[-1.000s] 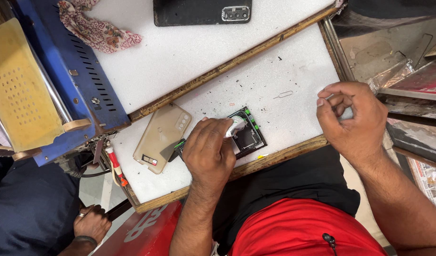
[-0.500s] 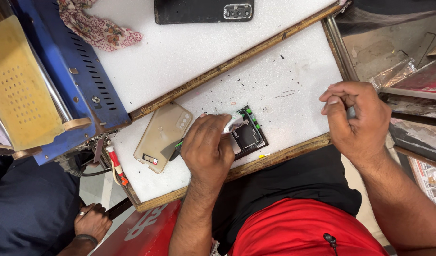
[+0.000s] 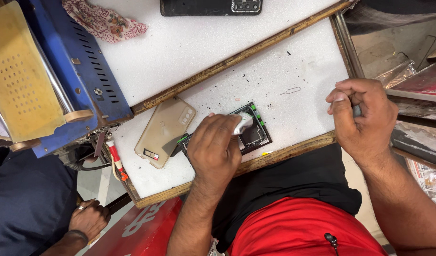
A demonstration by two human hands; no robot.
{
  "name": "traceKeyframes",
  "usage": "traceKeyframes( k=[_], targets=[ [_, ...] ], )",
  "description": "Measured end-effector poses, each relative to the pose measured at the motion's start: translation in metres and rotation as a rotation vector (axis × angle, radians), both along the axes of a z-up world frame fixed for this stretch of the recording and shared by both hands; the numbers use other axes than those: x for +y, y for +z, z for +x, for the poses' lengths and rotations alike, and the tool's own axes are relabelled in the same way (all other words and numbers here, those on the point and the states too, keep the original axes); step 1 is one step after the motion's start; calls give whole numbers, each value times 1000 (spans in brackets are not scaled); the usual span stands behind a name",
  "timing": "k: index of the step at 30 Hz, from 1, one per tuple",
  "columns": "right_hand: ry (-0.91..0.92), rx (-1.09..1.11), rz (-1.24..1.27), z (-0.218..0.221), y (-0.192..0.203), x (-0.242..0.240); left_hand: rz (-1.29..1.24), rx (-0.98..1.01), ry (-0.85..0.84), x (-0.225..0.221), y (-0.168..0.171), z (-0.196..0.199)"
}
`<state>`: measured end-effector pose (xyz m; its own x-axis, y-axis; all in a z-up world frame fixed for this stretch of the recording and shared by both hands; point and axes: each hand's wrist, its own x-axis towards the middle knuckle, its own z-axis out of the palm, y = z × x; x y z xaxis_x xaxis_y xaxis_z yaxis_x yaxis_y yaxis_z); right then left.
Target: The person applies a red adhesive to the edges of a disassembled smartphone screen assembly using a small applicator. They then use a cloth to wipe the surface and apply a white adhesive from a tube along the screen perimeter.
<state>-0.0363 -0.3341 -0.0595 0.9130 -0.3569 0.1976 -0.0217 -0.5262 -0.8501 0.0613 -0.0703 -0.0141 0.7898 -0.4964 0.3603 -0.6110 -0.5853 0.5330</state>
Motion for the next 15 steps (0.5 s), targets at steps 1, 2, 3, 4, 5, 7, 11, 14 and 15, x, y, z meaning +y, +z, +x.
traceKeyframes(
  k=[1, 2, 3, 4, 5, 7, 11, 14, 15],
  targets=[
    [-3, 2, 4, 0, 0, 0, 1, 0, -2, 0, 1, -2],
    [-5, 2, 7, 0, 0, 0, 3, 0, -4, 0, 3, -5],
    [-6, 4, 10, -1, 0, 0, 5, 2, -5, 0, 3, -7],
    [-7, 3, 13, -1, 0, 1, 0, 10, -10, 0, 4, -8],
    [-7, 3, 10, -1, 0, 0, -4, 17, -12, 0, 4, -8],
    [-7, 4, -2, -1, 1, 1, -10, 24, -9, 0, 4, -8],
    [-4, 6, -2, 0, 3, 2, -18, 15, 18, -1, 2, 3],
    [-3, -2, 2, 1, 4, 2, 3, 4, 50, -1, 3, 10],
    [-4, -3, 4, 1, 5, 2, 15, 3, 61, 0, 4, 11]
  ],
)
